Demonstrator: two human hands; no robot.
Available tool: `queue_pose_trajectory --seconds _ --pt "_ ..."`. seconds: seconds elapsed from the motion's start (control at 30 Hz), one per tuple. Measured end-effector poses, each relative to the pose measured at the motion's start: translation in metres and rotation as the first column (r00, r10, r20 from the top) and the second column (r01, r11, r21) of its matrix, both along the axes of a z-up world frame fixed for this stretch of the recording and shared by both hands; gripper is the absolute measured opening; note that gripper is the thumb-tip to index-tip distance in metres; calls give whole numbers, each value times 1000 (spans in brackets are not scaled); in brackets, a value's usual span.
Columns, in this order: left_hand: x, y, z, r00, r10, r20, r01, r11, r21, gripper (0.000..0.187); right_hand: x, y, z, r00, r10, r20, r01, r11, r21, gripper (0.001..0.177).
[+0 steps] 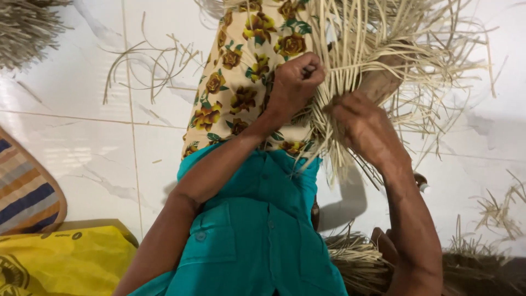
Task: Weaving dried straw or grass fibers together to create a traditional hat
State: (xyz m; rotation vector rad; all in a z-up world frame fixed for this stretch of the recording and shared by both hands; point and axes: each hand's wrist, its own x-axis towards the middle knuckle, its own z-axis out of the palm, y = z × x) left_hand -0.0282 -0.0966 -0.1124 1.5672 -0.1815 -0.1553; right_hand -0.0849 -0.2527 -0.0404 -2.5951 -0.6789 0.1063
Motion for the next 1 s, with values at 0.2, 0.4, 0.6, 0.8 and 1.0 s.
queue_pose_trajectory --seconds 0.2,0.4,0.6,0.8,1.0 --pt "-3 1 8 994 10 105 -11 1000 16 11 29 -5 -10 945 -163 283 223 955 -194 17" --pt "-1 1 0 997 16 73 -17 1000 21 8 14 15 -3 945 -241 223 299 911 -284 9" --pt "-3 2 8 989 -58 -139 35 986 -164 16 -16 28 -20 934 -261 244 323 909 -265 14" --pt "-6 -3 7 988 -24 -152 12 997 -75 18 -21 29 -9 942 -289 172 319 928 -191 8" --pt "-2 -2 -13 999 -36 4 36 998 -55 24 -61 17 57 943 -330 -41 317 928 -195 11"
